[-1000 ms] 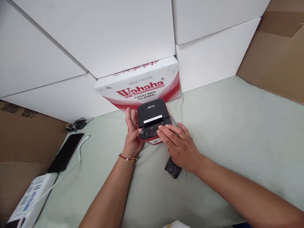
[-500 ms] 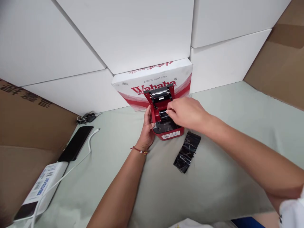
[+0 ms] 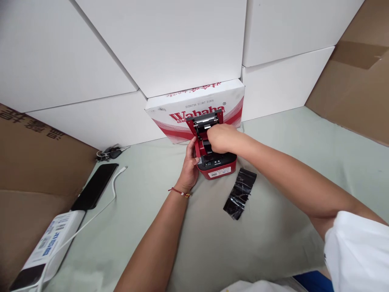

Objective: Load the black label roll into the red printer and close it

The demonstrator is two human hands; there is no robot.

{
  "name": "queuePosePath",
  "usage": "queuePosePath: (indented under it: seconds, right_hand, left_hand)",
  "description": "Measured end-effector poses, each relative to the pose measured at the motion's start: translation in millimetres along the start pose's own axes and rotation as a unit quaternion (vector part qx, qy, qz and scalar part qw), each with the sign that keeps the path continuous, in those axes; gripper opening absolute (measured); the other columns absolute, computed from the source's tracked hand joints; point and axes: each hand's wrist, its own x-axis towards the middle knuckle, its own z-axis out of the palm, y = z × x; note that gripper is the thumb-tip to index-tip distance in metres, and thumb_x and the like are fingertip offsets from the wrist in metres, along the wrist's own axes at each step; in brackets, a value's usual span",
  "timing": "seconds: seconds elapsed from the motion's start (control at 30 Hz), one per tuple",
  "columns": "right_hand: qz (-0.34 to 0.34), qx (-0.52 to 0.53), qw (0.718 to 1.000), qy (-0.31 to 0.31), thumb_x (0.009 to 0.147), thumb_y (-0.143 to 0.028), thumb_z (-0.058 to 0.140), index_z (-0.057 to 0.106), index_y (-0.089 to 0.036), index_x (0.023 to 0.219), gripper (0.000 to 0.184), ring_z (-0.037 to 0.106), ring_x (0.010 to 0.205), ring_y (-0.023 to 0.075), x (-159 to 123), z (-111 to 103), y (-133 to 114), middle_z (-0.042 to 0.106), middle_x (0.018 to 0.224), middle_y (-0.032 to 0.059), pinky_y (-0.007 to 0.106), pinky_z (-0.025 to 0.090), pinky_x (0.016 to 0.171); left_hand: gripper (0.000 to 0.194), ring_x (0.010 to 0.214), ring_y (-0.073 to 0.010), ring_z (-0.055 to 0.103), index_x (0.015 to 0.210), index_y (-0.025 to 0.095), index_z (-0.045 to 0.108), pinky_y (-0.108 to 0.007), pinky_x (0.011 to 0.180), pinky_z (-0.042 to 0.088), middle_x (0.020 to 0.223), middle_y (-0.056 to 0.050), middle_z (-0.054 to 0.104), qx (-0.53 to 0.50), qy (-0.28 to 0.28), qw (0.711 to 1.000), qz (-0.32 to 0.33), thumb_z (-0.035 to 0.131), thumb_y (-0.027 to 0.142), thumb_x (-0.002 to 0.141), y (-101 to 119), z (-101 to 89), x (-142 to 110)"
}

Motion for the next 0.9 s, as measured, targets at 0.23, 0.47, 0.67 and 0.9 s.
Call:
queuePosePath:
  seconds: [0.23,0.47,0.67,0.9]
  right_hand:
    - [0.016,0.168,0.984,0.057,0.103,-0.040,0.058,0.072,-0.026,0.128,0.031,0.072,0.098,0.0247,-84.6,-33.7,67.5,0.078,0.117,0.0063,0.035,0.053,0.083]
    - [0.126,0.095,0.981,-0.112,0.091,-0.044,0.067,0.078,-0.023,0.109,0.030,0.073,0.083,0.0314,-119.4,30.8,159.3,0.079,0.095,0.0122,0.041,0.054,0.071]
    - [0.094,0.116,0.988,-0.025,0.102,-0.040,0.052,0.073,-0.021,0.135,0.043,0.074,0.113,0.0306,-122.8,74.7,96.0,0.076,0.131,0.0140,0.039,0.055,0.091]
    - [-0.017,0.103,0.990,-0.095,0.092,-0.029,0.067,0.079,-0.026,0.118,0.029,0.076,0.095,0.0276,-128.9,58.6,59.1,0.078,0.112,0.0082,0.033,0.055,0.074]
  left_hand:
    - [0.077,0.157,-0.0309,0.045,0.162,0.036,0.042,-0.047,0.127,0.040,0.168,-0.004,0.050,-0.001,0.003,1.000,0.004,0.067,0.045,0.091,0.2,1.4,-0.1]
    - [0.079,0.156,-0.0312,0.046,0.160,0.036,0.044,-0.047,0.128,0.041,0.171,-0.006,0.046,0.007,0.009,1.000,0.010,0.071,0.056,0.088,-3.2,-0.2,1.3]
    - [0.082,0.158,-0.0299,0.043,0.159,0.037,0.045,-0.045,0.129,0.039,0.174,-0.006,0.041,-0.011,0.021,1.000,0.006,0.074,0.054,0.085,-4.0,-0.5,1.8]
    - [0.078,0.157,-0.0300,0.045,0.160,0.038,0.042,-0.046,0.127,0.042,0.173,-0.005,0.043,0.011,0.014,1.000,0.006,0.070,0.055,0.089,-3.3,0.5,0.3]
